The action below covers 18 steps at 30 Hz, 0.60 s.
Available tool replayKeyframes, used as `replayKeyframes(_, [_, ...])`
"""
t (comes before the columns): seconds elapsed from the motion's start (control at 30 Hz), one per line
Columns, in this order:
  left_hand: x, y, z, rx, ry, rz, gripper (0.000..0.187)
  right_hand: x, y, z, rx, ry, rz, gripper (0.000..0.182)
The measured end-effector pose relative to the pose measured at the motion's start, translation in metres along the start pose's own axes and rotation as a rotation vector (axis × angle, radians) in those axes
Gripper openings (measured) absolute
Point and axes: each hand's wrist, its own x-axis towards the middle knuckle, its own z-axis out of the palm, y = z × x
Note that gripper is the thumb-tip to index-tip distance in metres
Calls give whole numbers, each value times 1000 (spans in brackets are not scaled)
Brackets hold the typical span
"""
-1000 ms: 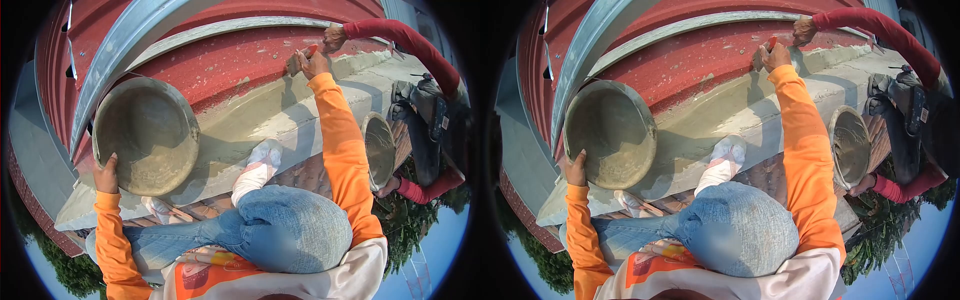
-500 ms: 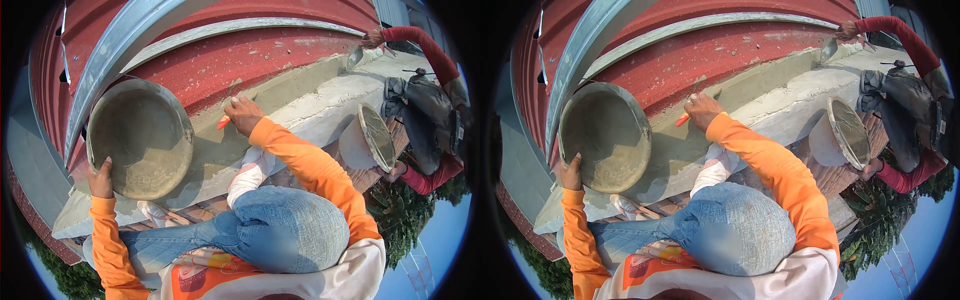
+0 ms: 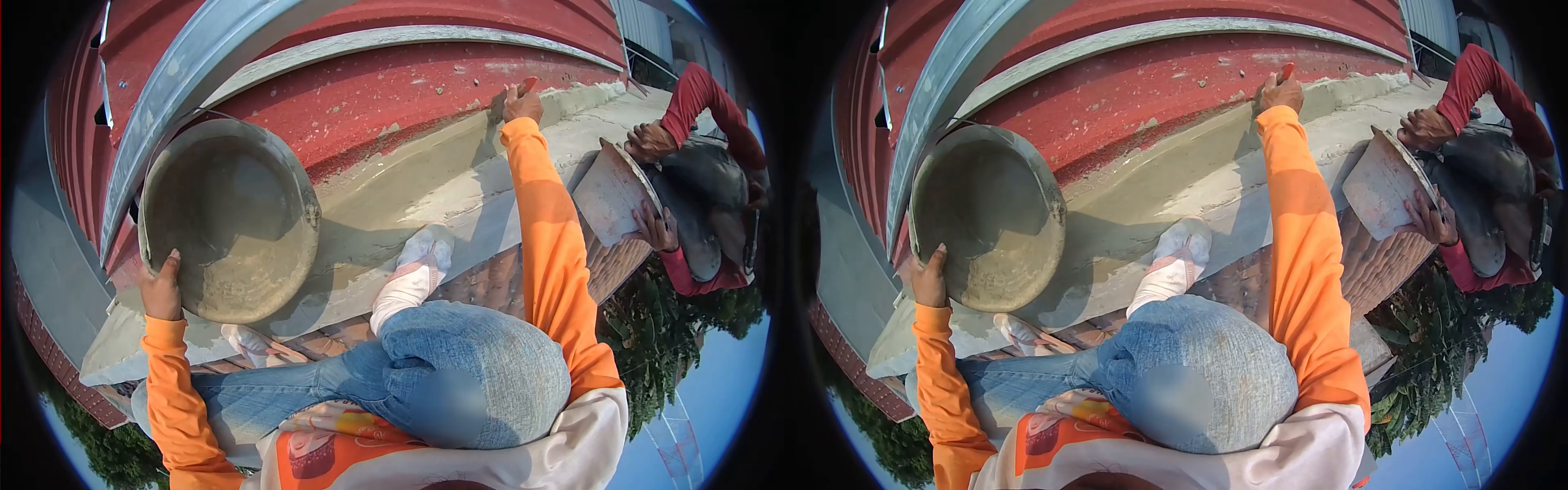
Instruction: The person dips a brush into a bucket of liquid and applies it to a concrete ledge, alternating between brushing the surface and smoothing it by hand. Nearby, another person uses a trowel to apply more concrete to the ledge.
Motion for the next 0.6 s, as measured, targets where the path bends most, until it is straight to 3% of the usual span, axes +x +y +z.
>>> replayKeyframes(0.07, [0, 1, 0, 8, 4, -9, 28, -10, 8, -6, -133, 155, -463, 32])
replayKeyframes(0.1, [-1, 2, 0, 18, 7, -14, 28, -23, 13, -5, -135, 149, -463, 32])
replayKeyframes(0.2, [-2, 7, 4, 30, 13, -7, 28, -89, 22, 2, -81, -62, -725, 19])
replayKeyframes(0.3, [-2, 6, 3, 49, 24, -7, 27, -207, -7, -15, 95, -227, -866, 11])
replayKeyframes(0.37, [-2, 7, 5, 46, 37, -17, 27, -268, -33, -38, 320, -440, -942, 9])
replayKeyframes(0.4, [-2, 8, 6, 42, 52, -26, 27, -274, -40, -49, 325, -441, -942, 9])
replayKeyframes(0.47, [-1, 7, 6, 42, 33, -34, 27, -279, -55, -68, 609, -441, -539, 14])
replayKeyframes(0.5, [-2, 6, 5, 38, 20, -41, 27, -268, -64, -73, 720, -232, -575, 13])
replayKeyframes(0.57, [-3, 7, 7, 27, 41, -25, 25, -250, -104, -109, 949, -107, -554, 20])
replayKeyframes(0.6, [-3, 9, 9, 74, 53, 27, 24, -242, -121, -120, 1061, -99, -715, 23])
